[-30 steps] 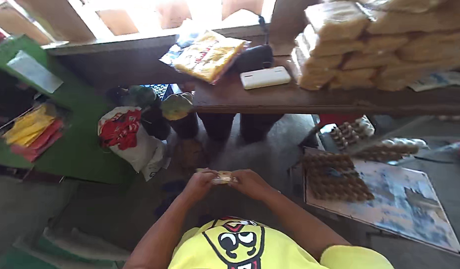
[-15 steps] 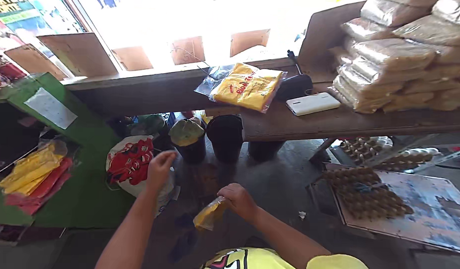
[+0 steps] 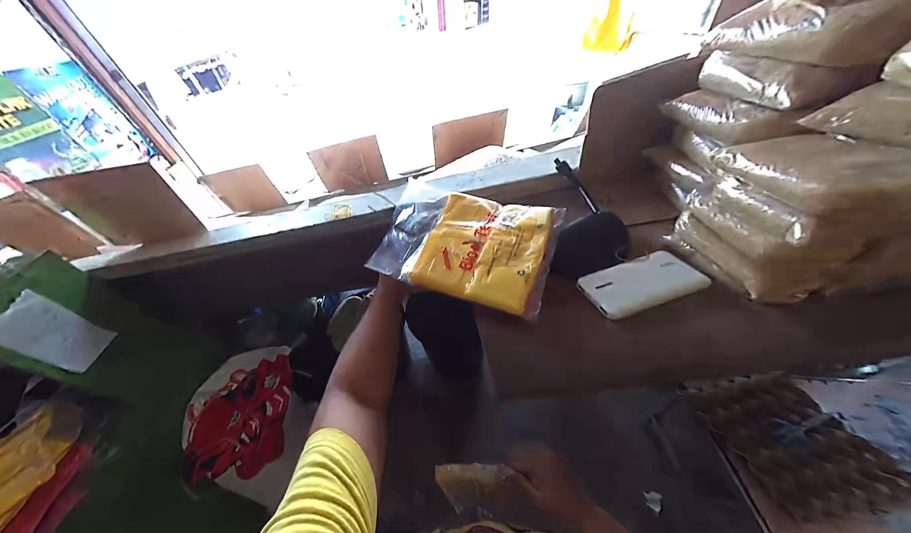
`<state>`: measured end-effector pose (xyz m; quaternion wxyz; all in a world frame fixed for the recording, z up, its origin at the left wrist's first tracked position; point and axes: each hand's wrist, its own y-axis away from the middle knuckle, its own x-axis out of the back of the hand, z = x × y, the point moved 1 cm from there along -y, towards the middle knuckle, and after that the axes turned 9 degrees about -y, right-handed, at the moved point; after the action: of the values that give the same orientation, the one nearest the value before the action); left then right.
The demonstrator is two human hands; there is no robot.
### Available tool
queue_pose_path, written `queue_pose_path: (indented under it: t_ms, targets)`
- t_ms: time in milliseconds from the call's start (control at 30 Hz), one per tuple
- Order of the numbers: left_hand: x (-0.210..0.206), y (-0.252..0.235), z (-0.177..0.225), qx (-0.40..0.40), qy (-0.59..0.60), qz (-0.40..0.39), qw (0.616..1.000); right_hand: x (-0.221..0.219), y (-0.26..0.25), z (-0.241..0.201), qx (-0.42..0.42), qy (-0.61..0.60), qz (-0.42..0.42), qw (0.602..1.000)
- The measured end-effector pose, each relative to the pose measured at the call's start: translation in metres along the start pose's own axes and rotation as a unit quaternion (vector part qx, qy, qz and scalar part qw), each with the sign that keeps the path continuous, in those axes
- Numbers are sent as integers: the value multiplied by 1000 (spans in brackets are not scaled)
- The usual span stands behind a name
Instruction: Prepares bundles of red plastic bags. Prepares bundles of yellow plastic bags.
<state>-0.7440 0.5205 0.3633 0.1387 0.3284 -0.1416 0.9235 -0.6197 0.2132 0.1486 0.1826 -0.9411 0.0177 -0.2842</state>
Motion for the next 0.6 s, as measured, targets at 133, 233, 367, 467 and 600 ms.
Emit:
queue_pose_path:
  t_ms: [133, 233, 367, 467, 600]
  targets:
    - [-1, -4, 39, -29, 124, 10, 992, 4, 3, 22, -33, -3, -53, 998]
    - [-8, -20, 39, -20, 94, 56, 994, 8, 1, 26, -60, -28, -90, 994]
    - [-5, -29, 20, 39, -28, 11, 999, 4, -2, 38, -74, -42, -91, 992]
    - [-3, -41, 24, -35, -94, 31, 994, -1, -5, 45, -92, -23, -102, 990]
    - [-6, -41, 19, -56, 20, 117, 991, -4, -13, 33, -103, -15, -97, 990]
